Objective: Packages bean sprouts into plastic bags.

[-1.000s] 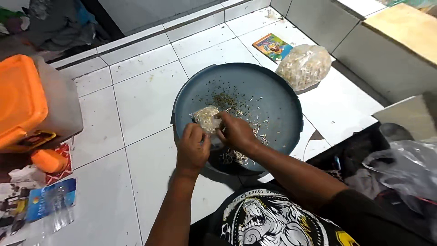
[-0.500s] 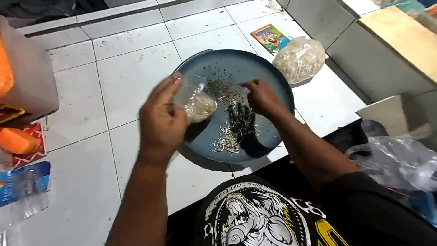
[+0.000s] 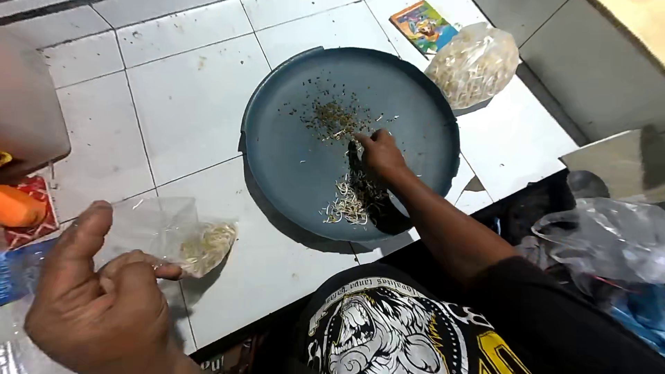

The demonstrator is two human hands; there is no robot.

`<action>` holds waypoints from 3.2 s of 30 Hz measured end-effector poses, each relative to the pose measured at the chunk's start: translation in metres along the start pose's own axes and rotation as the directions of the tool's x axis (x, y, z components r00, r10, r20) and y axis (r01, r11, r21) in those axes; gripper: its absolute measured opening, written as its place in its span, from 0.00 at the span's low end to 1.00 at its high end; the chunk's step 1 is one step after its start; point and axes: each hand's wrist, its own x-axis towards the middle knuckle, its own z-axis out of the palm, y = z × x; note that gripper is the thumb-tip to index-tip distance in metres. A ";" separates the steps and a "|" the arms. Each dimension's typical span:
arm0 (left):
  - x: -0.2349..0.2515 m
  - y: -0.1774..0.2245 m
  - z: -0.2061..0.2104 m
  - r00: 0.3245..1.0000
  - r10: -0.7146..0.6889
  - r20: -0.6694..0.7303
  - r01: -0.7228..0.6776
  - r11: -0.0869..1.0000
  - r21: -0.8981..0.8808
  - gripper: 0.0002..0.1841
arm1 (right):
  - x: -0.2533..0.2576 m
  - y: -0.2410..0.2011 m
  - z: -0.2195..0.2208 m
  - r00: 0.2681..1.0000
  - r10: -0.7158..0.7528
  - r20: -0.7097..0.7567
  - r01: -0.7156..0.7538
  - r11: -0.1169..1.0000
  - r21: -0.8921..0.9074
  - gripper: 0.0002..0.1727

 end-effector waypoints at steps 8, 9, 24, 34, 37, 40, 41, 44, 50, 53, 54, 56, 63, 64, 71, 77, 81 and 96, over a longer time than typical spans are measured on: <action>-0.007 -0.029 0.002 0.995 -0.046 -0.090 0.047 0.999 0.007 0.28 | -0.092 -0.012 0.021 0.922 -0.374 0.102 0.370 0.927 0.056 0.19; -0.007 -0.031 0.002 0.995 -0.051 -0.087 0.052 0.999 0.000 0.29 | -0.098 -0.004 0.018 0.942 -0.331 0.061 0.329 0.944 0.039 0.21; 0.013 -0.049 0.001 1.000 0.009 0.002 -0.009 0.997 -0.070 0.30 | -0.089 -0.091 0.029 0.936 -0.349 0.037 0.319 0.890 0.327 0.18; 0.015 -0.071 -0.008 0.999 0.029 -0.039 -0.033 0.992 -0.120 0.30 | -0.116 -0.046 0.022 0.927 0.104 0.361 -0.117 0.993 0.014 0.51; 0.016 -0.074 -0.005 1.000 0.012 -0.020 -0.015 0.991 -0.135 0.30 | -0.108 -0.069 0.042 0.982 -0.064 0.175 0.022 0.973 0.231 0.34; 0.019 -0.065 -0.002 0.999 0.034 -0.024 -0.037 0.990 -0.136 0.29 | -0.083 -0.084 0.038 0.994 -0.097 0.047 0.085 0.974 0.210 0.26; 0.018 -0.063 -0.003 0.999 0.038 -0.026 -0.041 0.991 -0.129 0.29 | -0.074 -0.080 0.032 0.999 -0.035 0.032 0.031 0.991 0.128 0.28; 0.014 -0.064 -0.007 0.999 0.023 -0.034 -0.028 0.992 -0.127 0.29 | -0.054 -0.063 0.022 0.975 0.194 0.105 -0.191 0.981 -0.032 0.32; 0.007 -0.067 -0.014 0.995 -0.057 -0.079 0.048 0.993 -0.110 0.30 | -0.060 -0.093 0.039 0.957 -0.172 0.233 0.155 0.984 0.092 0.21; 0.005 -0.067 -0.014 0.995 -0.064 -0.080 0.057 0.995 -0.083 0.30 | -0.023 -0.104 0.045 0.965 -0.166 0.204 0.169 0.986 0.003 0.25; 0.005 -0.066 -0.014 0.994 -0.065 -0.084 0.058 0.995 -0.081 0.30 | -0.016 -0.106 0.046 0.956 -0.170 0.238 0.180 0.983 -0.019 0.26; 0.006 -0.064 -0.013 0.994 -0.066 -0.092 0.058 0.995 -0.086 0.30 | -0.022 -0.108 0.040 0.911 -0.244 0.333 0.260 0.966 -0.002 0.26; 0.003 -0.069 -0.007 0.993 -0.096 -0.072 0.089 0.991 -0.099 0.30 | -0.078 -0.089 0.038 0.840 -0.345 0.420 0.316 0.939 0.139 0.34; 0.004 -0.066 -0.004 0.993 -0.100 -0.060 0.094 0.991 -0.096 0.31 | -0.074 -0.092 0.044 0.857 -0.371 0.358 0.322 0.927 0.191 0.25; 0.005 -0.053 -0.007 0.996 -0.067 -0.062 0.062 0.995 -0.083 0.31 | -0.029 -0.126 0.020 0.872 -0.471 0.130 0.418 0.857 0.300 0.13; 0.004 -0.059 -0.010 0.997 -0.027 -0.076 0.019 0.993 -0.117 0.30 | -0.023 -0.136 -0.011 0.848 -0.488 0.206 0.422 0.857 0.294 0.25; 0.003 -0.067 -0.012 0.996 -0.037 -0.075 0.026 0.991 -0.133 0.30 | -0.031 -0.112 0.011 0.961 -0.241 0.137 0.223 0.966 0.131 0.16; 0.008 -0.059 -0.007 0.997 -0.023 -0.075 0.013 0.992 -0.123 0.31 | 0.000 -0.126 0.063 0.869 -0.478 -0.129 0.495 0.844 0.209 0.23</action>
